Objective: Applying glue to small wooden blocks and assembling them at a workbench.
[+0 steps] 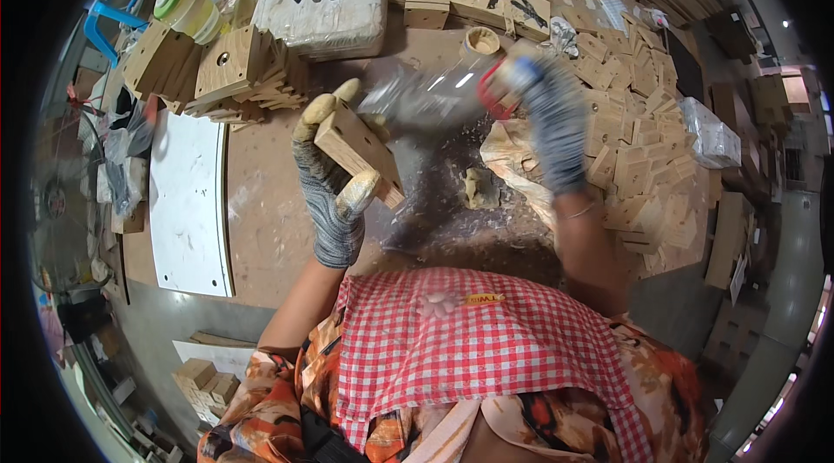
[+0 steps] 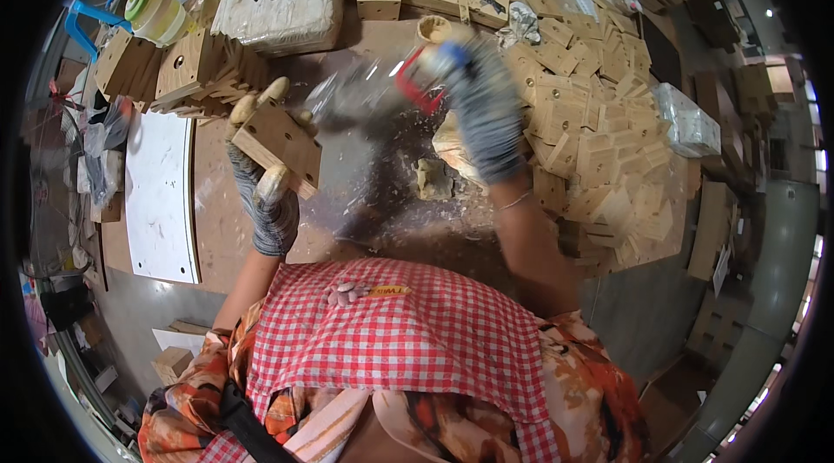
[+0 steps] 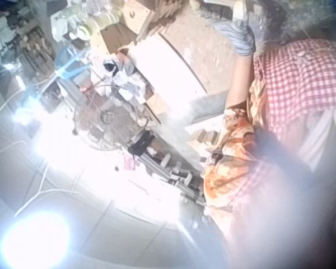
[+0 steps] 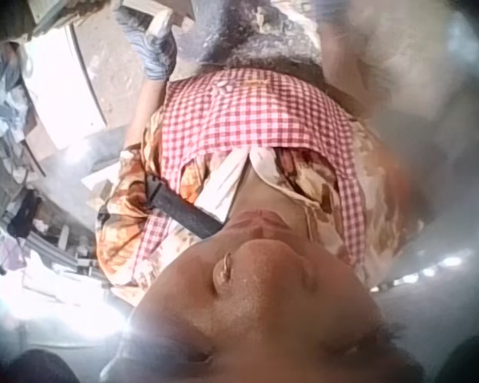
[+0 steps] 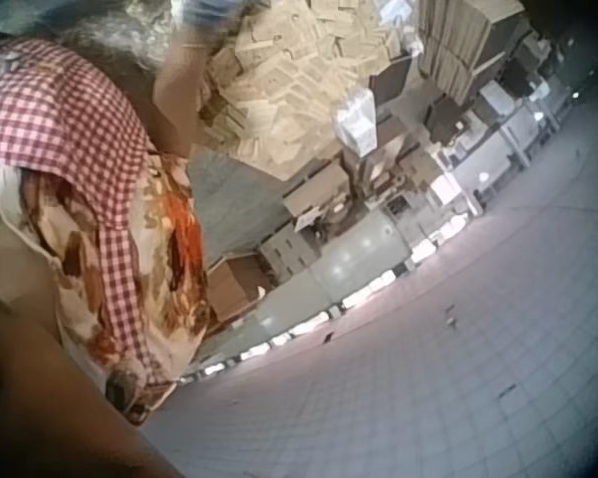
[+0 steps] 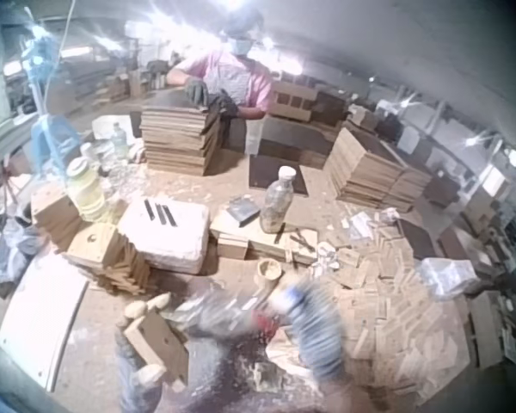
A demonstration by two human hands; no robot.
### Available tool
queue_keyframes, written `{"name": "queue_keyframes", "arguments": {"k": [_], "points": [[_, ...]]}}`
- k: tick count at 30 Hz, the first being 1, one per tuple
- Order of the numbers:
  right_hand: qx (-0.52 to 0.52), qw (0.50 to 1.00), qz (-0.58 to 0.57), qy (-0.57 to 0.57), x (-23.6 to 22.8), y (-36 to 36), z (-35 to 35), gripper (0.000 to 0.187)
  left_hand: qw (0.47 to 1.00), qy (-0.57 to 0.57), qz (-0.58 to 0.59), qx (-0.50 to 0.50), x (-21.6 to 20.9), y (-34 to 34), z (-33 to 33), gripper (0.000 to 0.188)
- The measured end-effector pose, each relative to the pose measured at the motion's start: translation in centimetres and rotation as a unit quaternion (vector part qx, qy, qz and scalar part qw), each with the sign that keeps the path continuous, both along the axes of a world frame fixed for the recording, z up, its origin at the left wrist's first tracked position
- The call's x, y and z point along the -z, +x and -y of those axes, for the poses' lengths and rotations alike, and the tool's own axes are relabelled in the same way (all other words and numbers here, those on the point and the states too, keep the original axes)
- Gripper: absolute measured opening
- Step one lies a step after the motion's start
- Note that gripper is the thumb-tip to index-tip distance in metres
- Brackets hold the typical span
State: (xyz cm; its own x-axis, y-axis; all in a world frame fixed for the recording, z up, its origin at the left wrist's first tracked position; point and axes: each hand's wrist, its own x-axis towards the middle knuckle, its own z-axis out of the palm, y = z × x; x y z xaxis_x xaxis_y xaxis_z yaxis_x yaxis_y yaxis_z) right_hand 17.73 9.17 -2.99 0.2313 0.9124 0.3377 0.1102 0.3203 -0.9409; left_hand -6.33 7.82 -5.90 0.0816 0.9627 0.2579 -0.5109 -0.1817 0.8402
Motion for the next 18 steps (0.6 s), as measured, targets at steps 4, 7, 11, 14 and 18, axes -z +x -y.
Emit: {"name": "queue_keyframes", "arguments": {"k": [4,7,11,14,18], "points": [[0.019,0.962,-0.077,-0.261,6.0,-4.1,4.2,0.026,0.998,0.034,-0.036,-0.026,-0.3,2.2,-1.4,0.088],[-0.061,0.924,-0.192,-0.326,9.9,-4.3,5.1,0.031,0.996,0.019,-0.091,-0.001,4.9,3.3,-2.8,0.082],[-0.162,0.888,-0.351,-0.248,14.1,-0.5,2.6,0.033,0.989,0.008,-0.148,-0.01,9.2,4.2,-2.9,0.077],[0.021,0.985,-0.064,-0.16,14.3,4.2,-3.7,0.034,0.983,-0.005,-0.184,-0.011,9.7,4.6,-2.9,0.076],[0.151,0.982,-0.004,-0.115,14.2,8.5,-12.8,0.034,0.988,0.015,-0.151,-0.013,9.1,4.6,-3.6,0.073]]}}
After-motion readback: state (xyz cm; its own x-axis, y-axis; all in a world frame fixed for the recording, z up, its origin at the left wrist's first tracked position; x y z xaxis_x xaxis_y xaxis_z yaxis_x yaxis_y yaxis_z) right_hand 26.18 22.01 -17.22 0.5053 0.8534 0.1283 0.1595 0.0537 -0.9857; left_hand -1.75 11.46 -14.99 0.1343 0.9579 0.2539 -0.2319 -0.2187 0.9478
